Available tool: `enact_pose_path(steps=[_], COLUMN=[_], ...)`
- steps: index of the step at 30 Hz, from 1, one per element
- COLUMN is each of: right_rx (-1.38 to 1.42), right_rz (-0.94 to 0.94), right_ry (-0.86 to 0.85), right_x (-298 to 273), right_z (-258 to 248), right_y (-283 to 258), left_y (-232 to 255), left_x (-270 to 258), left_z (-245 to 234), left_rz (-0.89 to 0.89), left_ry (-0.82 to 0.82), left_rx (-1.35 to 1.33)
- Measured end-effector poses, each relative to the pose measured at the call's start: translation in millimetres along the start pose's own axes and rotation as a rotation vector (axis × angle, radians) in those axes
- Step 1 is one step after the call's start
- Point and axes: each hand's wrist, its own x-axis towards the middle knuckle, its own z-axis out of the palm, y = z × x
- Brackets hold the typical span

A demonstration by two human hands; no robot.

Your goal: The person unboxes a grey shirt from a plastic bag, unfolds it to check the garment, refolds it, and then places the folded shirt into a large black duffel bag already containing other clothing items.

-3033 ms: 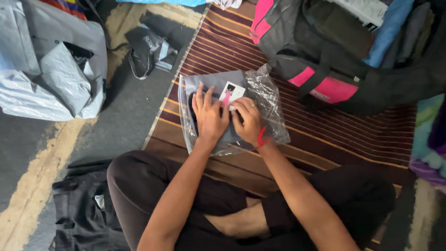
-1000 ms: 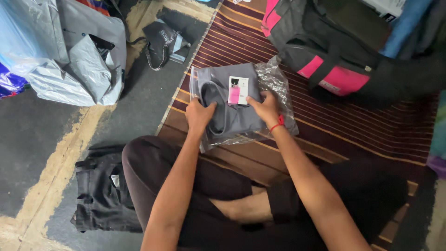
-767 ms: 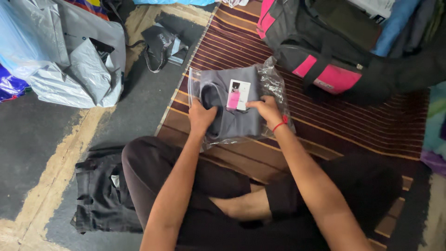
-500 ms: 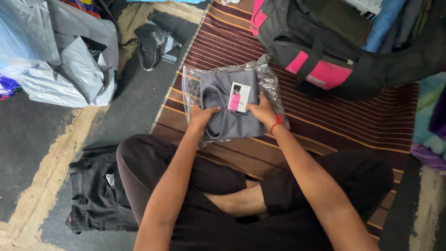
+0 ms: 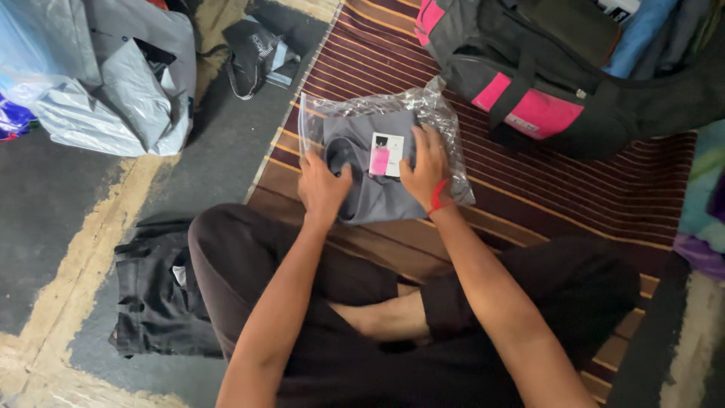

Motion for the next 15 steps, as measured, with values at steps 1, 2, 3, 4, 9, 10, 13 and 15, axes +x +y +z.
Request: enact_pose_path(steps=[1,2,3,4,9,10,13,15], right_rx=[-0.015,-0.03,-0.034,-0.038,-0.199,-0.202,-0.208,-0.213], right_rz=[-0.032,-0.064,-0.1,-0.136,-0.219,-0.199,-0.167,-0.159], right_ry=[-0.015,-0.031,-0.053,-0.075,-0.237,-0.257,-0.289,-0.298], right_x=[0,-1,0,1,-1,-2,2,5], right_z=[1,3,6,10,28,31,36,38], right_y=[0,0,0,0,9,12,19,24], left_y=[5,8,9,9,1,-2,-4,-3], left_x=[-5,-6,-1,3,17,18,25,29], left_z=[-5,-7,-9,-10,15,19,25,25], left_rz=[0.108,0.271,0.436,0.601,0.784,0.748,0.59,0.547], left_ry=[0.077,0.096,0.119,0.14,0.115,0.082,-0.039,-0.034], left_rx=[0.033,0.01,-0.011,-0.033,0.177,0.187,0.225,0.224])
